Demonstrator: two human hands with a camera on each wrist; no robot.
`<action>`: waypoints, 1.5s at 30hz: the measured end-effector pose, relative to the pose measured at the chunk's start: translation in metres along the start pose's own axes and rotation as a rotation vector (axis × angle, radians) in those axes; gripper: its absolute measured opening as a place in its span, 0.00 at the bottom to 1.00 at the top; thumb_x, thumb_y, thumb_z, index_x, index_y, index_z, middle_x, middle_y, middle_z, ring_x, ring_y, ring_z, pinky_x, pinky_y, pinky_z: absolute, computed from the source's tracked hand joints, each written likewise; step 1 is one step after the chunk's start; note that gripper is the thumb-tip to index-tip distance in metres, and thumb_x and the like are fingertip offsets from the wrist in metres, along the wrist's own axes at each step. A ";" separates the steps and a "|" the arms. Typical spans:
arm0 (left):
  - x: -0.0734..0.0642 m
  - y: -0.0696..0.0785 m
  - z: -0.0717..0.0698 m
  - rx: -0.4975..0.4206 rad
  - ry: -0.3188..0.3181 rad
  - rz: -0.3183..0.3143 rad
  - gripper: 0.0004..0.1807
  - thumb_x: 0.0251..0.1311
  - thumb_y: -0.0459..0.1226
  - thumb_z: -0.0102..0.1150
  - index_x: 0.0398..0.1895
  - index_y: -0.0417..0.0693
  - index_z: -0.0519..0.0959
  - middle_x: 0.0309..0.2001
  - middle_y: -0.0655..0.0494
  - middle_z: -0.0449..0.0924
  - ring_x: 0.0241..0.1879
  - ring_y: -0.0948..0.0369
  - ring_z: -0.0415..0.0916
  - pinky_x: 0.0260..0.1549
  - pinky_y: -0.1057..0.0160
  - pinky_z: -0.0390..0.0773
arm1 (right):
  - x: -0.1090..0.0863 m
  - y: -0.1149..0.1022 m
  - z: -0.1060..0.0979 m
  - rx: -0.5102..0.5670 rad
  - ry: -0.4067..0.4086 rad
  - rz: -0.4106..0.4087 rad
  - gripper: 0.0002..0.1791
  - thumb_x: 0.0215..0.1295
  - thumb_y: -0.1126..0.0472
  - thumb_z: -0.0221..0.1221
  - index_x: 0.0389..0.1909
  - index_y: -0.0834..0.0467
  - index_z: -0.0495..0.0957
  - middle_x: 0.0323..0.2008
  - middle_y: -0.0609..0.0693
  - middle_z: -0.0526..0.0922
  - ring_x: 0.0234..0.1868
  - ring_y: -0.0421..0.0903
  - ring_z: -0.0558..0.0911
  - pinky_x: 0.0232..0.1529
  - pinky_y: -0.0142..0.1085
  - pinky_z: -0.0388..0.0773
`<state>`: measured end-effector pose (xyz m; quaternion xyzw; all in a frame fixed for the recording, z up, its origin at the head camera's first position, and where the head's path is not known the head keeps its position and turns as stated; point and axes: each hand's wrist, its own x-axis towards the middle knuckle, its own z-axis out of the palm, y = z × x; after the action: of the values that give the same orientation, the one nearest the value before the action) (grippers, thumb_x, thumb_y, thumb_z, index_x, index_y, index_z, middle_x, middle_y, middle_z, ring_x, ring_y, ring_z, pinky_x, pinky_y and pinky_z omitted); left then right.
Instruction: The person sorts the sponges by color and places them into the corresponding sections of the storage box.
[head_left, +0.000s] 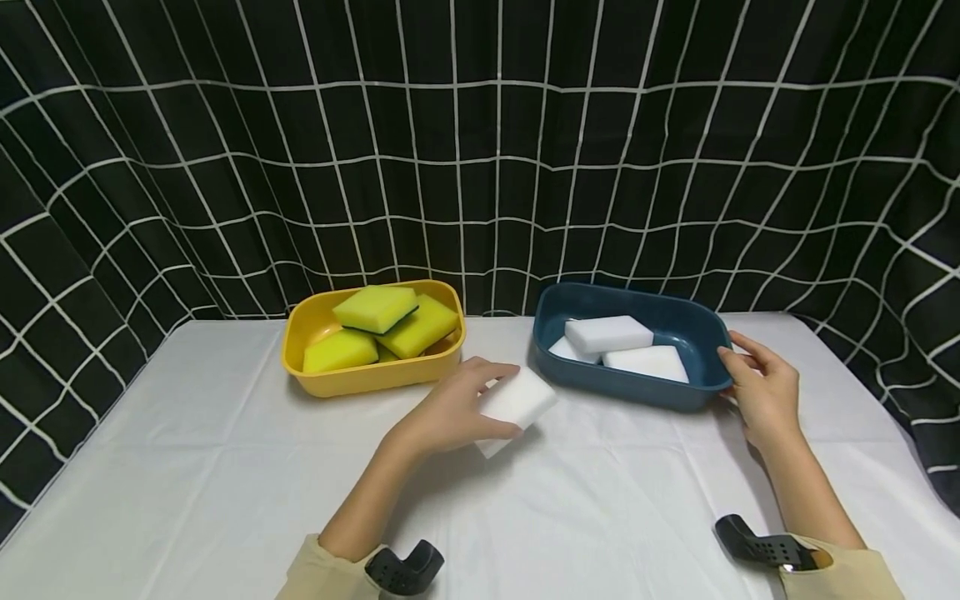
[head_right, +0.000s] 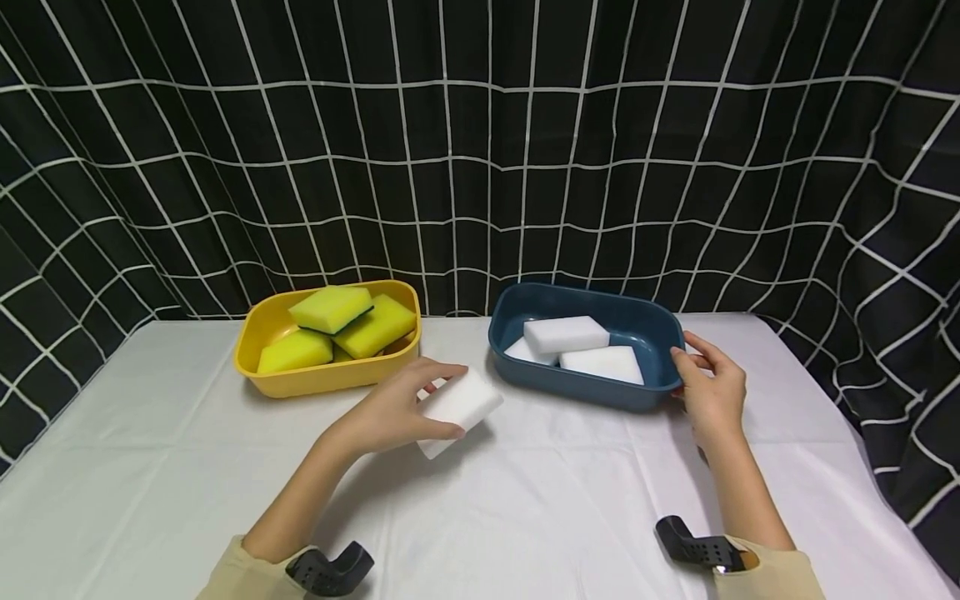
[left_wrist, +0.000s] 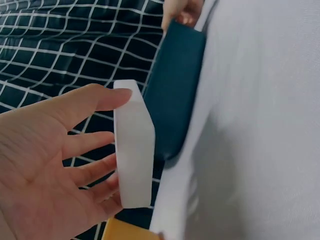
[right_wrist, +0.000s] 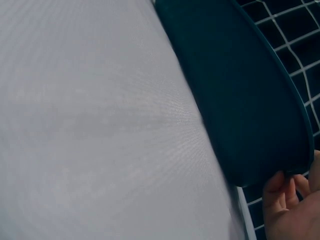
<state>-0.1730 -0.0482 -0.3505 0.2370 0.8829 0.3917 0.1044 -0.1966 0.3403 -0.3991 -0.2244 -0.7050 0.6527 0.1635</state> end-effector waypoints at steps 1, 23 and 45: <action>0.001 0.001 0.001 0.002 -0.002 0.003 0.37 0.59 0.42 0.76 0.73 0.47 0.76 0.65 0.45 0.76 0.59 0.51 0.74 0.58 0.54 0.77 | 0.000 0.000 -0.001 0.000 0.001 0.000 0.32 0.76 0.60 0.61 0.77 0.61 0.68 0.36 0.42 0.73 0.23 0.32 0.78 0.24 0.22 0.78; 0.048 0.041 0.007 0.096 0.015 0.065 0.36 0.66 0.45 0.72 0.75 0.46 0.74 0.66 0.45 0.75 0.60 0.54 0.72 0.58 0.60 0.76 | 0.000 0.002 0.000 -0.005 0.002 -0.006 0.31 0.76 0.60 0.61 0.77 0.61 0.68 0.35 0.41 0.74 0.24 0.31 0.79 0.24 0.22 0.78; 0.102 0.082 0.026 0.373 0.035 0.079 0.34 0.68 0.51 0.68 0.75 0.54 0.74 0.69 0.53 0.74 0.61 0.56 0.71 0.51 0.59 0.75 | -0.002 -0.001 0.002 0.018 -0.006 0.006 0.32 0.77 0.60 0.60 0.78 0.61 0.67 0.37 0.42 0.73 0.25 0.31 0.79 0.26 0.22 0.78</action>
<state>-0.2243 0.0672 -0.3069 0.2799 0.9319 0.2292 0.0277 -0.1966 0.3377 -0.3978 -0.2232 -0.6989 0.6601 0.1612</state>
